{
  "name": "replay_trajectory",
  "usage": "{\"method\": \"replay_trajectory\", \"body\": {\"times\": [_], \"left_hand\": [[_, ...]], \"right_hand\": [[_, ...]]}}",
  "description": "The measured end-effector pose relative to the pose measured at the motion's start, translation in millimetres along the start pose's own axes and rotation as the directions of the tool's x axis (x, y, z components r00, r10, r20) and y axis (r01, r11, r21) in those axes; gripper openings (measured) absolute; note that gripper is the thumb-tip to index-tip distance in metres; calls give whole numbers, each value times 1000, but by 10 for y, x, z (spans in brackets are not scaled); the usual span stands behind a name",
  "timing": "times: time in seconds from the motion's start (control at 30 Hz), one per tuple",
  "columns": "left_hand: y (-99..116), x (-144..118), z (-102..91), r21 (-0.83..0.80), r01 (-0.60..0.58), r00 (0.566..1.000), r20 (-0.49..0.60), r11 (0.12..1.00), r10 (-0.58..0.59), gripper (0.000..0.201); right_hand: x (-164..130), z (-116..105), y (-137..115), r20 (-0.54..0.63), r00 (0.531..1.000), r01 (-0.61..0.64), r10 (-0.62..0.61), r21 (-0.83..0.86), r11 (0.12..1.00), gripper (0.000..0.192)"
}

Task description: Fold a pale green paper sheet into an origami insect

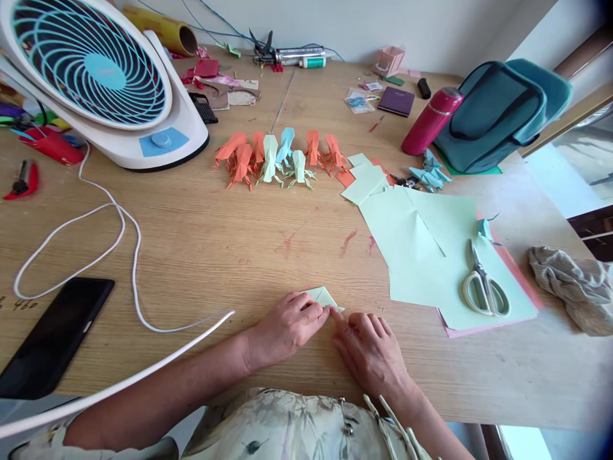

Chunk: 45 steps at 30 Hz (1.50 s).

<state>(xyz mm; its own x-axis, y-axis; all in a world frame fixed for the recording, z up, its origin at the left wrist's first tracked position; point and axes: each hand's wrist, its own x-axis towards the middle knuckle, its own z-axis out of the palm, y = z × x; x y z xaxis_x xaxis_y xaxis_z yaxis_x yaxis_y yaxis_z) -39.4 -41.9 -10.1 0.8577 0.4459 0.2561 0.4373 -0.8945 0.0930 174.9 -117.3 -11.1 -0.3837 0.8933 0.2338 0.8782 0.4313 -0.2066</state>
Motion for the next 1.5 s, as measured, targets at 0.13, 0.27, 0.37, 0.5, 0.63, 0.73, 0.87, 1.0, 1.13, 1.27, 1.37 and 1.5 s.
{"method": "replay_trajectory", "body": {"times": [0.13,0.27,0.37,0.5,0.63,0.73,0.87,1.0,1.13,1.27,1.37,1.5], "left_hand": [[1,-18,-5,8,-7,998,63,1000,7,41],[5,-25,-26,4,-4,996,93,1000,3,41],[24,-19,-63,-3,15,995,96,1000,-15,41],[57,-15,-87,4,36,994,99,999,-36,40],[65,-23,-35,6,18,997,78,1000,-18,38],[53,-33,-6,8,16,999,47,1000,-16,30],[42,-46,-58,19,20,999,49,1000,-21,33],[47,-60,-85,-2,35,996,84,999,-35,37],[40,-38,-44,-73,56,998,39,996,-53,33],[-4,82,-80,-195,132,991,30,972,-129,23],[-36,184,-118,-225,183,983,62,957,-173,23],[-37,242,-92,-234,223,975,51,946,-217,19]], "right_hand": [[-5,23,-20,24,999,-21,22,-61,998,49],[-34,20,-30,21,999,-43,45,-90,995,47],[-71,17,-38,12,997,-77,79,-127,989,46],[-117,12,-32,2,988,-150,152,-143,978,46],[-56,30,-62,-52,991,-126,123,-67,990,47],[34,61,-88,-58,998,-4,6,31,1000,47],[73,84,-58,-51,998,40,-36,78,996,42],[47,84,-14,-52,998,35,-30,101,994,35],[79,77,19,-81,996,53,-41,142,988,30],[169,37,65,-92,995,56,-37,211,976,20],[222,-1,86,-77,997,40,-22,239,970,19],[244,-18,85,-77,997,18,4,280,960,18]]}}
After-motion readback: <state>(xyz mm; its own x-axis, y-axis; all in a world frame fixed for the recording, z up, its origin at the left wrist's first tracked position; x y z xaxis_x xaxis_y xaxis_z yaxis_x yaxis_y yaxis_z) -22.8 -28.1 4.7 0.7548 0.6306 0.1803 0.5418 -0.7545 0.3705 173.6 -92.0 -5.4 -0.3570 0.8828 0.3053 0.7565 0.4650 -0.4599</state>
